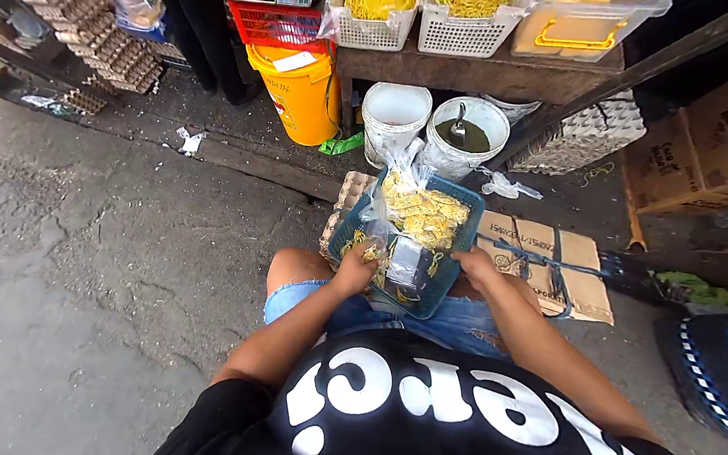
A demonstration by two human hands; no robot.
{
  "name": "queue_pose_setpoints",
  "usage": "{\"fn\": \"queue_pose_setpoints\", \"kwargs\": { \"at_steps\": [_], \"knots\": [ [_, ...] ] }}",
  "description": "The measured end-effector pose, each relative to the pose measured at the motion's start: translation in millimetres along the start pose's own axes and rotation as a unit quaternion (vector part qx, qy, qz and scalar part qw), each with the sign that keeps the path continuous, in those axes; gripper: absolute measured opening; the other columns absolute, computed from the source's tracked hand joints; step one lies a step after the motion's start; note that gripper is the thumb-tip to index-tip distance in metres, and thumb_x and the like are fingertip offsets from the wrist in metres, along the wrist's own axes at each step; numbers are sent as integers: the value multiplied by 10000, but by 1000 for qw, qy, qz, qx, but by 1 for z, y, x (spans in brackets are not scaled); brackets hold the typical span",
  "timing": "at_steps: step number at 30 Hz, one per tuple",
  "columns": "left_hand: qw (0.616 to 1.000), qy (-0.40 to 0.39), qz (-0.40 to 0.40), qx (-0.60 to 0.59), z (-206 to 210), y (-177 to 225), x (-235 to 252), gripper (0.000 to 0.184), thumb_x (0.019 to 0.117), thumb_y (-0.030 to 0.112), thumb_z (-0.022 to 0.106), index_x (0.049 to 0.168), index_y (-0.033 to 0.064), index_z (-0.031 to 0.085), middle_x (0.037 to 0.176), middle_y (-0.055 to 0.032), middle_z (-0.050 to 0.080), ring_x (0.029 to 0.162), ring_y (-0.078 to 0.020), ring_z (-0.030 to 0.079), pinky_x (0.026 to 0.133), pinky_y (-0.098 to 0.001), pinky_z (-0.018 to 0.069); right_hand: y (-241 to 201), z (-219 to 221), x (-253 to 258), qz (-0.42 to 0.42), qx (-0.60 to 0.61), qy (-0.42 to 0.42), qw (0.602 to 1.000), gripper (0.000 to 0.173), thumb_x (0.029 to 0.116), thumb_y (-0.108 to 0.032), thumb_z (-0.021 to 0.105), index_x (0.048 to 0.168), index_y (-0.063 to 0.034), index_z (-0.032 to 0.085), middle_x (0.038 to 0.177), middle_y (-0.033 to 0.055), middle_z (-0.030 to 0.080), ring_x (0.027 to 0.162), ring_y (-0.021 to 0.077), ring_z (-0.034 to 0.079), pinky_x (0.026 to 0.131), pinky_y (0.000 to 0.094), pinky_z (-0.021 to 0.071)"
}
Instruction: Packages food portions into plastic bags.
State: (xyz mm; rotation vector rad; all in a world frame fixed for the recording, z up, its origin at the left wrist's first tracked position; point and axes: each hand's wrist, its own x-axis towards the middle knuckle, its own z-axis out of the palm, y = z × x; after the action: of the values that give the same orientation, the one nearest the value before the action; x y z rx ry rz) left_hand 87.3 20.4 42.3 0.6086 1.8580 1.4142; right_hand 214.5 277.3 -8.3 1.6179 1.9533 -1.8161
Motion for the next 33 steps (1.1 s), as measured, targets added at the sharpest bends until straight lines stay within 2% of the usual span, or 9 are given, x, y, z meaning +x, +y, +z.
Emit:
{"fn": "queue_pose_setpoints", "kwargs": {
  "at_steps": [6,9,12,15,17,21,24,29,33],
  "knots": [
    [998,53,12,-23,-19,4,7,361,969,56,642,1304,-63,579,1206,-163,679,1092,-152,669,992,-324,539,-23,6,32,-50,-78,-105,990,406,1041,-73,540,1432,16,472,1300,251,598,1092,299,665,920,453,566],
    [998,41,10,-35,-24,-1,15,339,1023,178,611,1276,-47,604,1167,-154,683,1046,-154,673,964,-346,547,-46,17,51,-109,-170,-25,979,427,1043,-171,586,1415,30,530,1352,266,602,1241,363,606,1056,525,479],
    [999,36,6,-12,-26,-6,17,289,1041,167,570,1208,-60,637,1094,-137,706,990,-130,668,931,-323,532,-92,25,5,-235,-255,-10,938,638,1017,-261,626,1539,27,398,1571,303,376,1461,456,368,1197,584,306],
    [1000,10,-14,26,-21,-8,21,294,1042,162,567,1213,-65,642,1117,-153,701,1013,-132,664,947,-312,521,-112,37,-39,-317,-226,-182,903,619,981,-345,692,1484,-34,507,1545,228,452,1393,363,490,1127,511,440],
    [999,-23,-15,44,-11,-11,26,299,1029,155,586,1225,-65,639,1134,-162,698,1027,-142,666,961,-320,524,-111,49,-59,-324,-221,-258,883,590,947,-349,731,1436,-57,576,1512,182,508,1385,304,504,1138,472,433],
    [989,-109,-20,100,6,-15,32,296,1018,147,597,1239,-39,662,1182,-172,701,1092,-190,674,1008,-379,517,-111,50,-76,-352,-106,-155,917,233,1023,-160,619,1135,2,743,1201,137,712,1088,175,676,976,371,540],
    [988,-111,-32,105,7,-24,27,275,1028,181,585,1152,-40,690,1037,-143,704,931,-150,651,890,-352,518,-116,28,-78,-415,-29,-138,899,193,1009,-145,613,1114,-20,716,1214,67,689,1095,99,663,949,306,564],
    [990,-89,-7,108,4,-25,25,254,1006,149,575,1118,-42,700,1025,-140,716,945,-148,671,904,-357,534,-96,31,-102,-516,-214,-181,810,457,871,-406,790,1193,-89,722,1416,136,582,1278,260,582,1021,477,525],
    [988,-103,7,116,7,-29,22,266,1012,164,580,1122,-45,704,1056,-157,718,985,-179,681,938,-388,531,-87,36,-108,-584,-354,-120,720,392,887,-446,753,1103,-119,737,1410,171,594,1258,383,592,984,586,510]
  ]
}}
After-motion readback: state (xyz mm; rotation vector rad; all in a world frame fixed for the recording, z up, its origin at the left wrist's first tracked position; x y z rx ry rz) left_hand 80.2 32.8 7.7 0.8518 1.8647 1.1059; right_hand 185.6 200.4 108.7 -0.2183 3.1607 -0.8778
